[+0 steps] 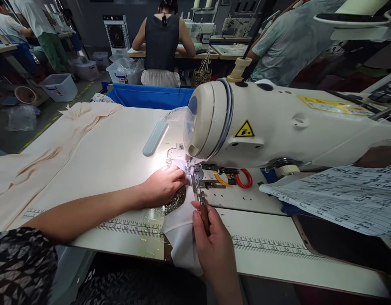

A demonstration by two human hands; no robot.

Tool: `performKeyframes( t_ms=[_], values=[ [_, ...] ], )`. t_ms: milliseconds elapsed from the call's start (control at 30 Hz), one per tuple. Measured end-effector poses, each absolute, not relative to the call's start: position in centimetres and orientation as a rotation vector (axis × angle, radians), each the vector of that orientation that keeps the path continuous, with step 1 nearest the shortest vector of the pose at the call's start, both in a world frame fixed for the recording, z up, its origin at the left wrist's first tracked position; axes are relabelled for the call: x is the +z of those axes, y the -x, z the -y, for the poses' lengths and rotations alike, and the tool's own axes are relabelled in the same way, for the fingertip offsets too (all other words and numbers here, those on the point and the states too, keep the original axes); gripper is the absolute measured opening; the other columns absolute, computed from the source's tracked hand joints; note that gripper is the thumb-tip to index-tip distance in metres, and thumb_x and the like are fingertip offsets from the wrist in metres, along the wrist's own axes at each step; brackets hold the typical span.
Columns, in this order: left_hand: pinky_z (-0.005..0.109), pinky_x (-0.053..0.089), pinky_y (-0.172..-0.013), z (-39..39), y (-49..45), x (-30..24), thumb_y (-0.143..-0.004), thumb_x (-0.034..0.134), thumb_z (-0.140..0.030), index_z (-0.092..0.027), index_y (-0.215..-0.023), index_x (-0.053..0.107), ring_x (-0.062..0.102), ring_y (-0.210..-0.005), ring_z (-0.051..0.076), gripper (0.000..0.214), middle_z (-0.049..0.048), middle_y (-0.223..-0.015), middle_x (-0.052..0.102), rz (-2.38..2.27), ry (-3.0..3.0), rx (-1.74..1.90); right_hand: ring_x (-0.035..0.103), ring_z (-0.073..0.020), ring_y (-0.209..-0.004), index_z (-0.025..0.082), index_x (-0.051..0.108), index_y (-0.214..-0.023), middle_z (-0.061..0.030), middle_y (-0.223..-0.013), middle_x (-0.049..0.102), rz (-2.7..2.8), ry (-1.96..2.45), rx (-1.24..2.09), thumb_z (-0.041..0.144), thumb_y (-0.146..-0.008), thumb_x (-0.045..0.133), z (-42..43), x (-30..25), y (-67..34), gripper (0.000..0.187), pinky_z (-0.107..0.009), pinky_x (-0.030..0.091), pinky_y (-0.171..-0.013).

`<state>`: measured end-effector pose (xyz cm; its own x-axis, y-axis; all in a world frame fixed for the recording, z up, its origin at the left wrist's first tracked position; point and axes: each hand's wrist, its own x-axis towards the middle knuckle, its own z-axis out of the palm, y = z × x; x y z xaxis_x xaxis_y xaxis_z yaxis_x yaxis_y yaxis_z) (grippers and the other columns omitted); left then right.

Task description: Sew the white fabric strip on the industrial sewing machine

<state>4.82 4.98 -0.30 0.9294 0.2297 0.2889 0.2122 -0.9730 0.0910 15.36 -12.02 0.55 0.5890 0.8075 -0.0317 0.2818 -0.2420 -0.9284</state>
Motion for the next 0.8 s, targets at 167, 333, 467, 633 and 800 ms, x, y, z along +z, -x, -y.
performKeyframes(
  t_ms=[167, 333, 467, 633, 800],
  values=[
    [0.039, 0.054, -0.083, -5.1, -4.9, -0.4, -0.097, 0.031, -0.015, -0.011, -0.109, 0.065, 0.057, -0.099, 0.025, 0.036, 0.0158, -0.111, 0.062, -0.383, -3.049, 0.453, 0.068, -0.0249, -0.111, 0.023, 0.066, -0.107, -0.0056, -0.117, 0.074, 0.869, 1.813, 0.638, 0.047, -0.092, 0.051, 12.0, 0.7, -15.3, 0.032, -0.035, 0.055, -0.093],
    [0.040, 0.052, -0.080, -5.2, -5.0, -0.8, -0.100, 0.029, -0.018, -0.011, -0.107, 0.066, 0.056, -0.095, 0.025, 0.038, 0.0160, -0.111, 0.062, -0.402, -3.062, 0.488, 0.068, -0.0240, -0.110, 0.024, 0.066, -0.110, -0.0045, -0.118, 0.073, 0.940, 1.851, 0.597, 0.047, -0.095, 0.049, 12.0, 0.6, -15.2, 0.033, -0.032, 0.055, -0.088],
    [0.039, 0.050, -0.078, -5.1, -5.0, -0.9, -0.101, 0.027, -0.018, -0.011, -0.106, 0.066, 0.055, -0.092, 0.024, 0.040, 0.0158, -0.108, 0.062, -0.400, -3.036, 0.515, 0.070, -0.0236, -0.104, 0.025, 0.067, -0.111, -0.0033, -0.113, 0.075, 1.048, 1.872, 0.457, 0.044, -0.098, 0.046, 12.3, 0.4, -14.9, 0.031, -0.031, 0.056, -0.084],
    [0.036, 0.047, -0.081, -5.0, -5.0, -0.3, -0.093, 0.039, -0.017, -0.010, -0.103, 0.066, 0.056, -0.094, 0.024, 0.030, 0.0149, -0.106, 0.061, -0.379, -2.973, 0.463, 0.074, -0.0201, -0.089, 0.025, 0.066, -0.113, -0.0018, -0.103, 0.077, 1.206, 1.808, 0.213, 0.041, -0.100, 0.048, 12.3, 0.3, -14.5, 0.027, -0.025, 0.057, -0.071],
    [0.037, 0.044, -0.082, -4.8, -6.4, 0.0, -0.091, 0.046, -0.016, -0.013, -0.086, 0.064, 0.055, -0.089, 0.025, 0.019, 0.0125, -0.088, 0.061, -0.401, -3.039, 0.303, 0.074, -0.0163, -0.079, 0.023, 0.061, -0.117, -0.0024, -0.098, 0.076, 1.497, 1.567, -0.015, 0.029, -0.102, 0.045, 12.0, 1.1, -13.6, 0.023, -0.020, 0.056, -0.065]
  ],
)
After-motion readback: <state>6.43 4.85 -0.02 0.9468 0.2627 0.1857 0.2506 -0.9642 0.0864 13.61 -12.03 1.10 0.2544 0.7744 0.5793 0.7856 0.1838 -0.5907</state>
